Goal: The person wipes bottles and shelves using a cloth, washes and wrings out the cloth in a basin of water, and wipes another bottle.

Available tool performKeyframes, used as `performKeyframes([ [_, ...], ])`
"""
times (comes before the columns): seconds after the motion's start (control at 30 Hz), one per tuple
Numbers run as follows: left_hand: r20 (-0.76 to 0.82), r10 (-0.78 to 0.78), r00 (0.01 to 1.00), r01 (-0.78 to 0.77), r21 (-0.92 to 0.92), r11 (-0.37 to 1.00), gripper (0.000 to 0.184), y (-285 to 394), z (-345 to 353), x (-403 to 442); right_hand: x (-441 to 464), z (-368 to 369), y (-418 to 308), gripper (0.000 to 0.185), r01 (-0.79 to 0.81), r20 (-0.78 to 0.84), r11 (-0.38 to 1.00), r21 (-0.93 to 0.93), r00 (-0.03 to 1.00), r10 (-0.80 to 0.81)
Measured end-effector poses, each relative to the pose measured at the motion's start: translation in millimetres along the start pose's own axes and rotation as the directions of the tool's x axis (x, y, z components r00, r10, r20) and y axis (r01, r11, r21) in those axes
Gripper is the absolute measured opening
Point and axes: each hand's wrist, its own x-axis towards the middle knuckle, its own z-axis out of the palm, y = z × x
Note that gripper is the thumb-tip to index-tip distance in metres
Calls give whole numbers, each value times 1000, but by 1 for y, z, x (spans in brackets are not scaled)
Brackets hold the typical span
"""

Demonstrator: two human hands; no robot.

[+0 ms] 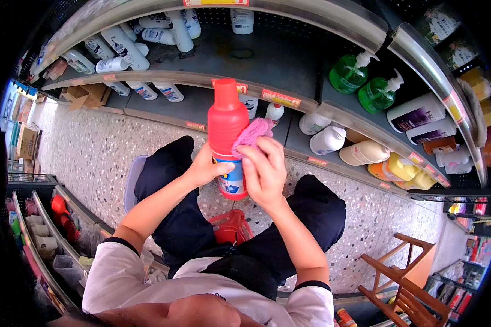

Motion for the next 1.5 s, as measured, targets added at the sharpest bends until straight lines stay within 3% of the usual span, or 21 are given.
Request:
performKeyframes([
  [0.1,-29,15,999,-12,111,994,65,-3,0,2,-1,4,-4,35,161,55,978,-133,986,-155],
  [0.27,-70,89,994,-64,299,952,64,-16,0,5,-1,5,-5,38,191,77,966,-176,981,-180],
  [0.5,-91,131,987,-99,294,951,72,-10,5,4,-5,6,4,32,-22,-82,1000,8,996,22],
  [0.73,-63,171,983,-136,371,919,78,-8,3,0,0,5,-3,26,-175,-93,975,137,978,189],
  [0.97,9,131,991,-123,419,900,80,-6,2,1,6,3,10,31,-434,94,741,513,886,455],
  [1.07,-4,168,986,-147,466,873,79,-2,5,3,3,5,8,31,-342,1,882,323,932,361],
  [1.17,-21,198,980,-163,489,857,78,0,6,4,3,2,-2,33,-313,6,932,182,948,317],
  [1.23,-26,204,979,-167,479,862,77,-1,7,4,1,4,0,33,-210,-36,971,115,976,215],
  [1.37,-62,188,980,-145,419,896,74,-4,8,6,-8,9,5,39,-109,-70,994,3,992,109],
  [1.5,-93,198,976,-128,490,862,70,-10,6,6,-5,10,-2,47,128,11,963,-236,992,-129],
])
